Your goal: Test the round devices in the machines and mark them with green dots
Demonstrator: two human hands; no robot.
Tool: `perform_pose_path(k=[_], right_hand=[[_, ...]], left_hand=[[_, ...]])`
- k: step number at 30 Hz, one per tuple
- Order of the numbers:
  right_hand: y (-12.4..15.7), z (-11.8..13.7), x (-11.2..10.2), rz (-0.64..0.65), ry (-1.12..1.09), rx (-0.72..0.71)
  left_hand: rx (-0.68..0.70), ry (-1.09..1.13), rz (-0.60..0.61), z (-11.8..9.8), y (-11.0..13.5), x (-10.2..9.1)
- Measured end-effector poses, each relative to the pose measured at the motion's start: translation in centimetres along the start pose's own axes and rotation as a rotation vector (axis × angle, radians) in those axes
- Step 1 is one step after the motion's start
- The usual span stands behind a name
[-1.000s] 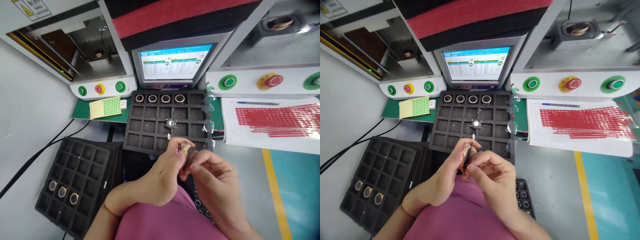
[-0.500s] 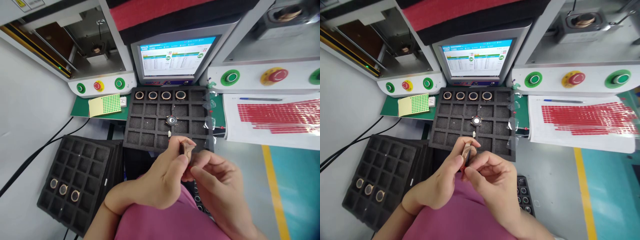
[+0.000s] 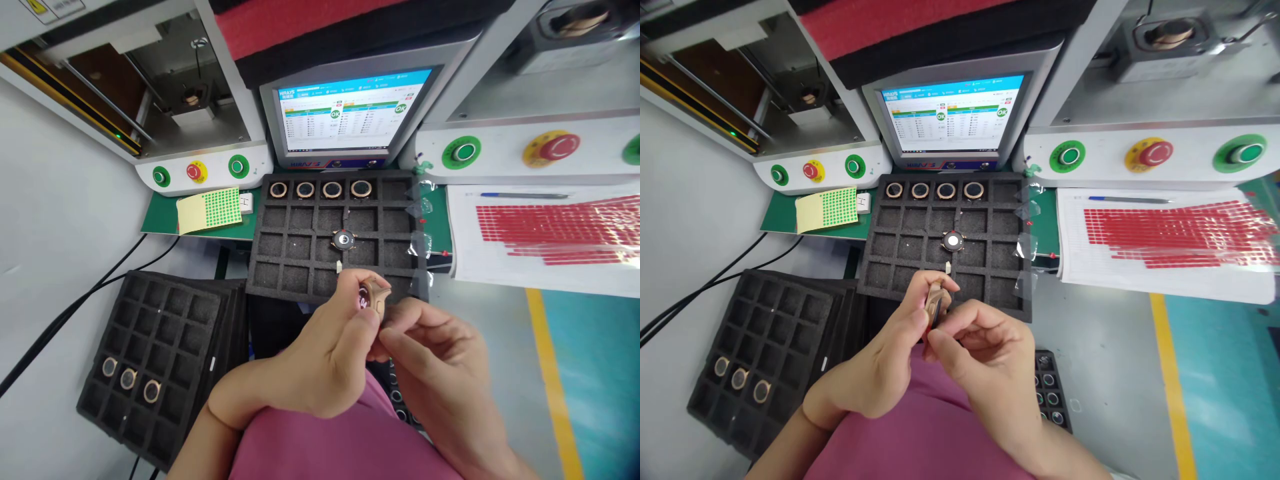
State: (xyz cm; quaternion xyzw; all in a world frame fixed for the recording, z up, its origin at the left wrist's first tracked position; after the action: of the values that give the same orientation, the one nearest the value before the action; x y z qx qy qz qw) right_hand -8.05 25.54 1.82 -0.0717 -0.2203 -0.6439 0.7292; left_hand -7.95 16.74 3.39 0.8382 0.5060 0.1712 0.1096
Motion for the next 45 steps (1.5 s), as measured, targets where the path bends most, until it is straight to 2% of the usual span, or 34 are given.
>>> perform_pose_path(k=[10,19,22,25,27,28,31,32,33,35,37,39,42,45], right_hand=[[0.0,-0.3,0.1,-0.016,-0.061,0.016],[-0.8,-1.6,1.2,0.002,-0.36,0.152],[-1.2,-2.1,1.4,-0.005,-0.39,0.144],[-1.4,-2.6,1.3,0.01,-0.371,0.121],[-1.5,-2.4,1.1,0.048,-0.325,0.067],[-1.6,-2.0,0.5,0.031,-0.267,-0.005],[-1.0,1.4,-2.1,-0.166,0.097,-0.389],[-0.7,2.5,-2.4,-0.188,0.25,-0.493],[-0.8,3.2,-2.1,-0.145,0.383,-0.546],[-1.6,3.1,-0.8,0.099,0.514,-0.493],[-2.0,2.3,0.1,0.331,0.488,-0.374],[-2.0,1.9,0.3,0.428,0.411,-0.321],[-1.9,1.6,-0.7,0.332,0.299,-0.314],[-1.6,1.5,-2.1,0.14,0.199,-0.361]], left_hand=[[0.021,-0.05,0.005,-0.1,0.0,-0.2],[0.046,-0.154,-0.017,-0.4,0.1,-0.7],[0.043,-0.182,-0.048,-0.4,-0.2,-1.1],[0.003,-0.147,-0.026,0.2,-0.9,-1.5],[-0.023,-0.09,-0.002,0.8,-1.5,-1.9],[-0.041,-0.041,0.022,1.2,-1.8,-2.0],[-0.122,0.146,0.158,2.5,-2.5,-1.5],[-0.147,0.192,0.213,2.8,-2.5,-1.1],[-0.162,0.222,0.263,3.0,-2.6,-0.7],[-0.157,0.255,0.33,3.0,-2.6,0.0],[-0.156,0.278,0.364,2.9,-2.5,0.5],[-0.144,0.291,0.386,2.6,-2.3,0.8],[-0.03,0.223,0.304,1.5,-2.0,0.3],[0.087,0.05,0.103,0.7,-1.5,-0.8]])
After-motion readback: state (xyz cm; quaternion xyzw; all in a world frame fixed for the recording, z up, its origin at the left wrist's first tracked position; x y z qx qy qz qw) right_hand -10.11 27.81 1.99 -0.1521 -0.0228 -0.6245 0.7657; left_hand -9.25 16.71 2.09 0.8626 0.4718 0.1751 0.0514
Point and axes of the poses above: each hand's wrist, its own y-axis away from the middle knuckle, its own x-axis out of the palm, z = x × y, the point moved 8 cm from there along -y, towards the middle knuckle, and after that the axes turned 3 degrees about z, right-handed, at the moved point
